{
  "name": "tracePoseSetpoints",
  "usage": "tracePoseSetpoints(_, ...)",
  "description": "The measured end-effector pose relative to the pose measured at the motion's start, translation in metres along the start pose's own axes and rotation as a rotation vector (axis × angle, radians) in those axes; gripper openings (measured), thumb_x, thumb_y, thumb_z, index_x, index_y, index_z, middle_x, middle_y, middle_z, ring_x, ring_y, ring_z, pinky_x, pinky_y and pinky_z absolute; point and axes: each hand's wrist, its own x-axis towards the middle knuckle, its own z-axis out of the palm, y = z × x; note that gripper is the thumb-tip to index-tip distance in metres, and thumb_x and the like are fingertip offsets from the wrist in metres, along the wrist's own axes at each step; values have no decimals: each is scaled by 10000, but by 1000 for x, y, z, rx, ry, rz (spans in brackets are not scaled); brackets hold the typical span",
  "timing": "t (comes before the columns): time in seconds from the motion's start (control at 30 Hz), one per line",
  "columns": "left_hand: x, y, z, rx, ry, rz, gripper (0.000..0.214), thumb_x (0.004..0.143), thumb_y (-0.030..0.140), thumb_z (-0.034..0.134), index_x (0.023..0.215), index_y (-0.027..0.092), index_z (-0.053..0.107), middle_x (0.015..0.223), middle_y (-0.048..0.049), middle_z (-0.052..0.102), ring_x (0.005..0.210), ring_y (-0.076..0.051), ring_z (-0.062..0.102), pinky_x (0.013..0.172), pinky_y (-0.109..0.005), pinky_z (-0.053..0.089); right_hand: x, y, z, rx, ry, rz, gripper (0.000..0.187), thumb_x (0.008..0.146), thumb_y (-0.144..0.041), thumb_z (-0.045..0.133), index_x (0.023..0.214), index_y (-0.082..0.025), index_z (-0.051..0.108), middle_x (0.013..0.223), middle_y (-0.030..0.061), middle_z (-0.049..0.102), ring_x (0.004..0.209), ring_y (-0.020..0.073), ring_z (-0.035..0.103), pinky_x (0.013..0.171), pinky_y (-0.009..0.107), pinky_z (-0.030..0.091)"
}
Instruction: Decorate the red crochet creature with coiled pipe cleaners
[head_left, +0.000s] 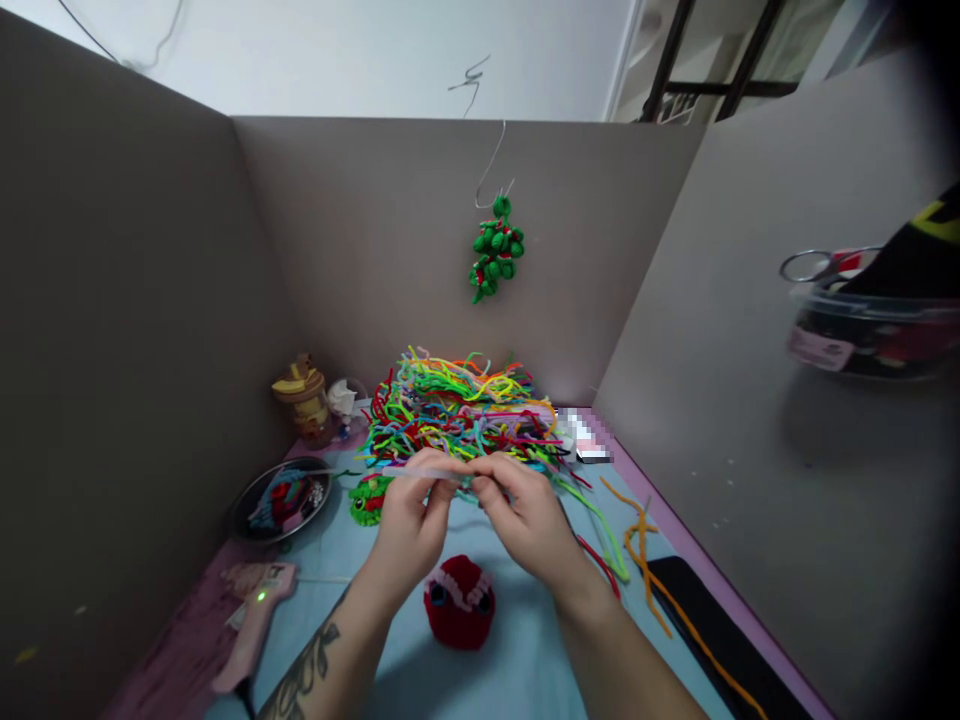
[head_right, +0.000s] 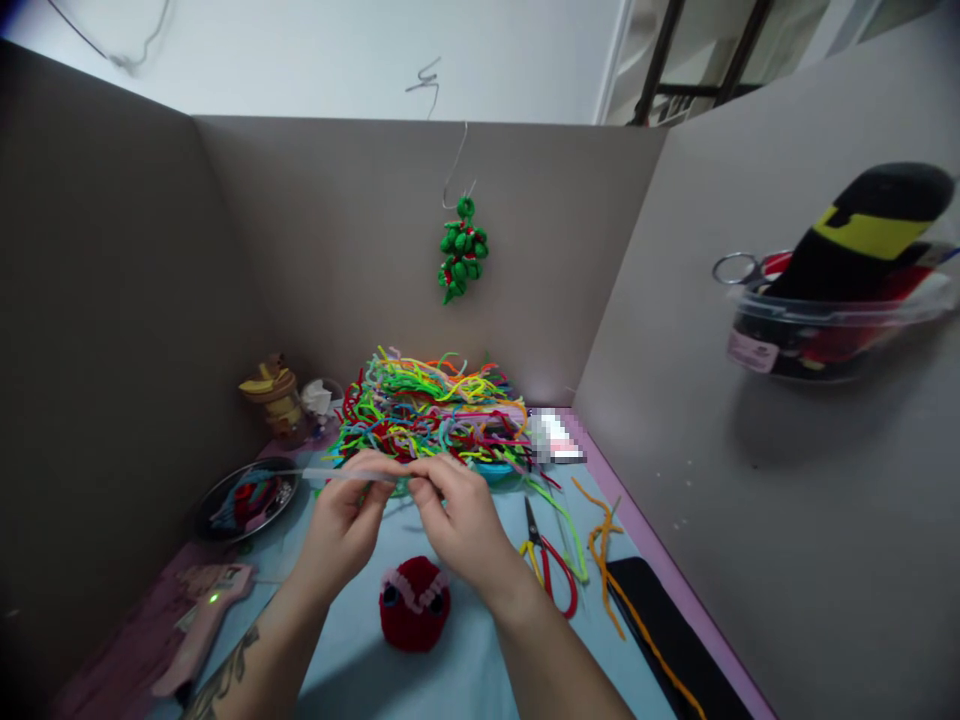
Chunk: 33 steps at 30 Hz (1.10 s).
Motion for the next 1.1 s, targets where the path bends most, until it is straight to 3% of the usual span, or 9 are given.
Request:
tracePoseSetpoints(0.23, -5, -1, 5, 3, 21, -193, 183, 874, 245, 526, 999, 194, 649, 960, -71, 683, 896, -195, 623, 792, -299, 467, 0, -2, -3, -67, 63, 11, 159, 908, -223, 472, 815, -189, 596, 737, 10, 593, 682, 141, 555, 615, 235, 436)
tracePoseSetpoints(0.4, -8, -8, 13, 4, 93, -319, 189, 863, 282, 529, 814, 163, 668, 782, -54, 676, 754, -184, 633, 712, -287, 485, 0, 5, 2, -182, 127, -12, 130, 894, -166, 457, 843, -192, 574, 771, 17, 583, 734, 158, 552, 659, 253, 433)
tracePoseSetpoints(0.57, -7, -6, 19, -229, 124, -408, 185, 808, 311, 605, 842, 141, 668, 828, -70, 691, 779, -185, 643, 715, -288, 507, -3, 14, 7, -329, 187, -49, 122, 896, -152, 454, 884, -181, 572, 818, 44, 593, 774, 181, 566, 696, 290, 437)
tracePoseSetpoints(0.7, -5, -6, 22, -346, 149, -487, 225, 792, 352, 627, 783, 131, 660, 734, -44, 670, 701, -160, 622, 665, -262, 495, -5, 16, 9, -394, 169, -108, 132, 903, -163, 460, 913, -182, 590, 843, 61, 622, 808, 199, 581, 721, 322, 450)
tracePoseSetpoints(0.87, -8, -9, 22, -307, 189, -486, 227, 821, 354, 597, 800, 133, 644, 729, -41, 655, 678, -148, 599, 638, -249, 480, -7, 12, 12, -418, 169, -147, 125, 903, -180, 480, 922, -185, 604, 852, 71, 639, 819, 208, 589, 741, 349, 461)
tracePoseSetpoints(1.1, -9, -3, 14, -73, 148, -338, 131, 837, 260, 560, 844, 169, 654, 845, -65, 686, 793, -180, 629, 699, -263, 478, -7, 6, 10, -196, 192, -84, 115, 881, -223, 524, 956, -209, 610, 874, 56, 643, 810, 191, 609, 704, 315, 499)
